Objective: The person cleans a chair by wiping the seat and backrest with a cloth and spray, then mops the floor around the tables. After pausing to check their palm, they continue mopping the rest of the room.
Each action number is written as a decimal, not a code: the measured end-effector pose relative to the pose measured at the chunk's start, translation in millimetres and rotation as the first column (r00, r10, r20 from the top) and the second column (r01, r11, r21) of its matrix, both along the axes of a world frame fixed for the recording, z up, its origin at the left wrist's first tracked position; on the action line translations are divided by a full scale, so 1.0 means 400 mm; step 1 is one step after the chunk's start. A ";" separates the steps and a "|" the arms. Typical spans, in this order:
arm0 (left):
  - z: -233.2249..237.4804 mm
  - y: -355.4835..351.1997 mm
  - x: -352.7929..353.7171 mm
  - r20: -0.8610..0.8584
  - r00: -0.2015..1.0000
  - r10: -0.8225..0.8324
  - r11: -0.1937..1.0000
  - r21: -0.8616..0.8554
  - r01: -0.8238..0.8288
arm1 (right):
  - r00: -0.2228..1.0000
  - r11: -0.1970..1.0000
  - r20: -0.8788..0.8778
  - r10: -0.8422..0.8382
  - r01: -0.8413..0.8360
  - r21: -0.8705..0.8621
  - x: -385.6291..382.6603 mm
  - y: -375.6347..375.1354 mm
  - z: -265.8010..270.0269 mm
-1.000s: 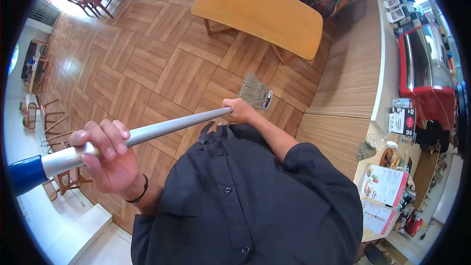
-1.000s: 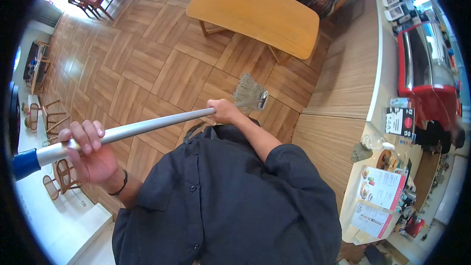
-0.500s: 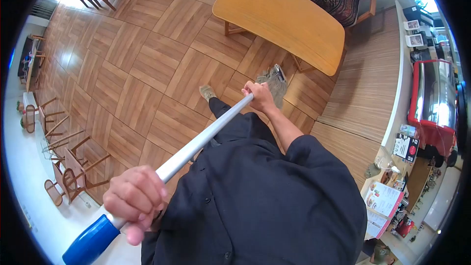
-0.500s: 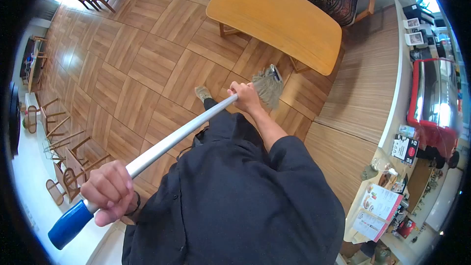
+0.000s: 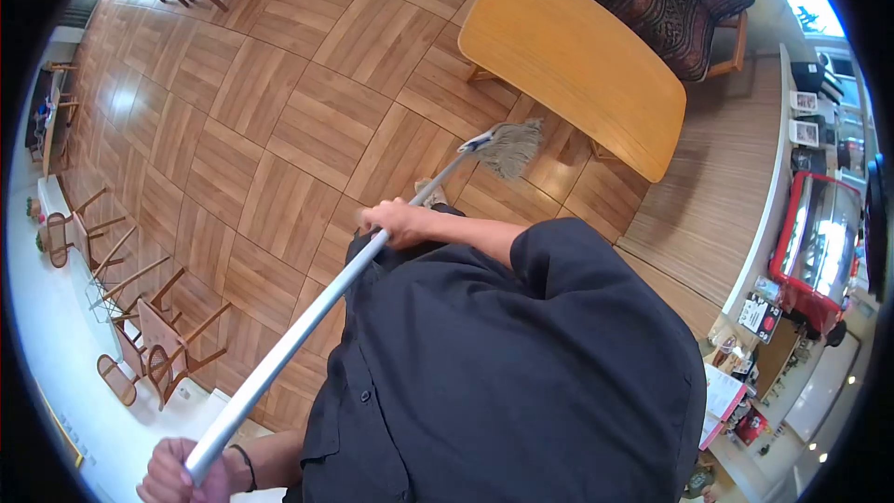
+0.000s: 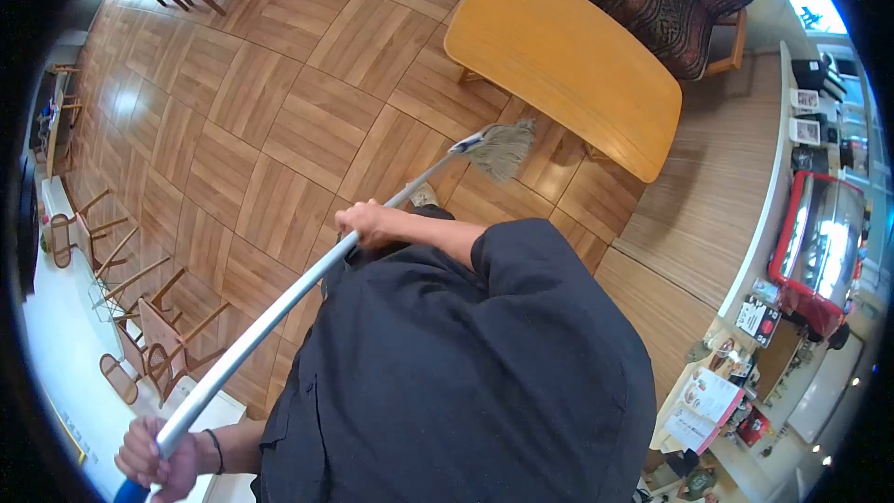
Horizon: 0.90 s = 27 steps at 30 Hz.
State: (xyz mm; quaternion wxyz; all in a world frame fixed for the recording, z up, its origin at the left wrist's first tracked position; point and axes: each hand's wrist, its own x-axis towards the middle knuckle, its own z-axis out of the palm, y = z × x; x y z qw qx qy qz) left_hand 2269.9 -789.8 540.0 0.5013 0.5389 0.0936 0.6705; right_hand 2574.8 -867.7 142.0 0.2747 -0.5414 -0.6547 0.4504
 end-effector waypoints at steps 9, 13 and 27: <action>-0.068 0.545 -0.223 0.266 0.913 -0.309 0.921 -0.157 0.357 | 0.979 0.968 -0.007 0.204 -0.202 -0.147 -0.164 0.454 -0.047; -0.100 0.820 -0.237 0.163 0.896 -0.413 0.880 -0.181 0.438 | 1.000 0.997 0.014 0.007 -0.006 -0.080 -0.196 0.623 -0.048; -0.010 1.580 -0.309 0.005 0.892 -0.451 0.892 -0.041 0.451 | 0.948 0.953 0.148 -0.281 0.259 0.155 -0.341 1.333 0.040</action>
